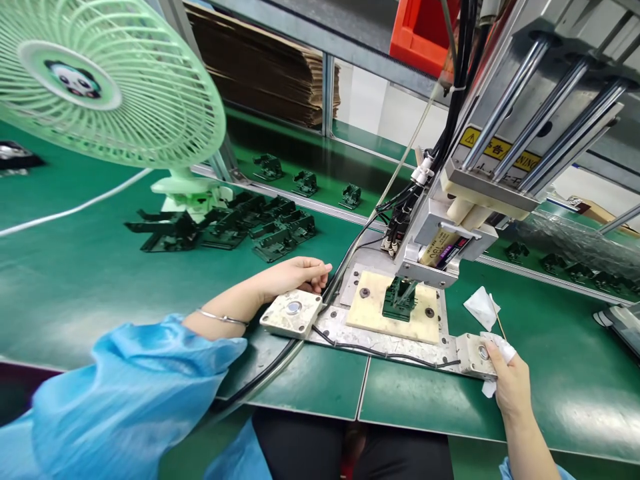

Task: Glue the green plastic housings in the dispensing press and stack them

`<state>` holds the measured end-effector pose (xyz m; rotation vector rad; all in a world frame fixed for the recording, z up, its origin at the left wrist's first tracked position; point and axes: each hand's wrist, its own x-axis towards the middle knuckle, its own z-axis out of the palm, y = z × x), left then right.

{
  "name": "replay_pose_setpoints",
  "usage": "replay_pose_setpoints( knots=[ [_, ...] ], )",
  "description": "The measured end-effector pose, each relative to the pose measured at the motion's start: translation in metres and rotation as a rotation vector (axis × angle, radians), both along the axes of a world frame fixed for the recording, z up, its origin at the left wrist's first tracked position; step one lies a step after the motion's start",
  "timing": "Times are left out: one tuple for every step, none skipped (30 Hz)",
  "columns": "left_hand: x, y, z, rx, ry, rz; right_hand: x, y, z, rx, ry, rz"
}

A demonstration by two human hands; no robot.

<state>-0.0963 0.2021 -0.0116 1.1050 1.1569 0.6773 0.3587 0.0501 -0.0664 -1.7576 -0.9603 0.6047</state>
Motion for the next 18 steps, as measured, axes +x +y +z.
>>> replay_pose_setpoints(
  knots=[
    [0.000, 0.000, 0.000, -0.001, 0.000, 0.001, -0.001, 0.000, 0.001, -0.001, 0.000, -0.010],
    [0.000, 0.000, 0.000, -0.002, 0.001, 0.002, -0.002, 0.000, 0.002, -0.003, 0.000, -0.018],
    [0.000, 0.000, -0.001, -0.003, 0.001, 0.002, -0.003, 0.000, 0.002, -0.005, 0.000, -0.024],
    [0.000, 0.000, -0.001, -0.004, 0.001, 0.002, -0.004, 0.000, 0.003, -0.009, -0.001, -0.028],
    [0.000, 0.000, -0.001, -0.004, 0.001, 0.003, -0.004, 0.000, 0.003, -0.013, -0.004, -0.026],
    [0.000, 0.000, -0.001, -0.005, 0.001, 0.004, -0.004, 0.000, 0.003, -0.016, -0.011, -0.024],
    [0.000, 0.000, -0.001, -0.005, 0.000, 0.005, -0.004, 0.000, 0.003, -0.017, -0.019, -0.022],
    [0.000, 0.000, -0.001, -0.006, 0.000, 0.006, -0.004, 0.000, 0.003, -0.017, -0.026, -0.021],
    [0.000, 0.000, -0.001, -0.006, -0.001, 0.007, -0.003, -0.001, 0.003, -0.016, -0.030, -0.020],
    [0.000, 0.000, -0.001, -0.007, 0.000, 0.007, -0.003, -0.001, 0.002, -0.016, -0.030, -0.017],
    [0.000, 0.000, 0.000, -0.008, -0.001, 0.007, -0.002, -0.001, 0.001, -0.017, -0.029, -0.013],
    [0.000, 0.000, 0.000, -0.008, -0.001, 0.006, -0.001, -0.001, 0.000, -0.016, -0.028, -0.009],
    [0.000, 0.000, 0.000, -0.009, -0.002, 0.007, 0.000, -0.002, -0.001, -0.016, -0.027, -0.002],
    [0.000, 0.000, 0.000, -0.009, -0.002, 0.006, 0.001, -0.001, -0.002, -0.017, -0.027, 0.005],
    [0.000, 0.000, 0.000, -0.009, -0.003, 0.007, 0.003, -0.001, -0.003, -0.018, -0.026, 0.010],
    [0.000, 0.000, 0.001, -0.009, -0.003, 0.008, 0.004, -0.001, -0.005, -0.018, -0.025, 0.013],
    [0.000, 0.000, 0.001, -0.009, -0.004, 0.009, 0.005, -0.001, -0.006, -0.018, -0.022, 0.016],
    [0.000, 0.000, 0.001, -0.009, -0.005, 0.009, 0.006, -0.001, -0.007, -0.019, -0.017, 0.019]
  ],
)
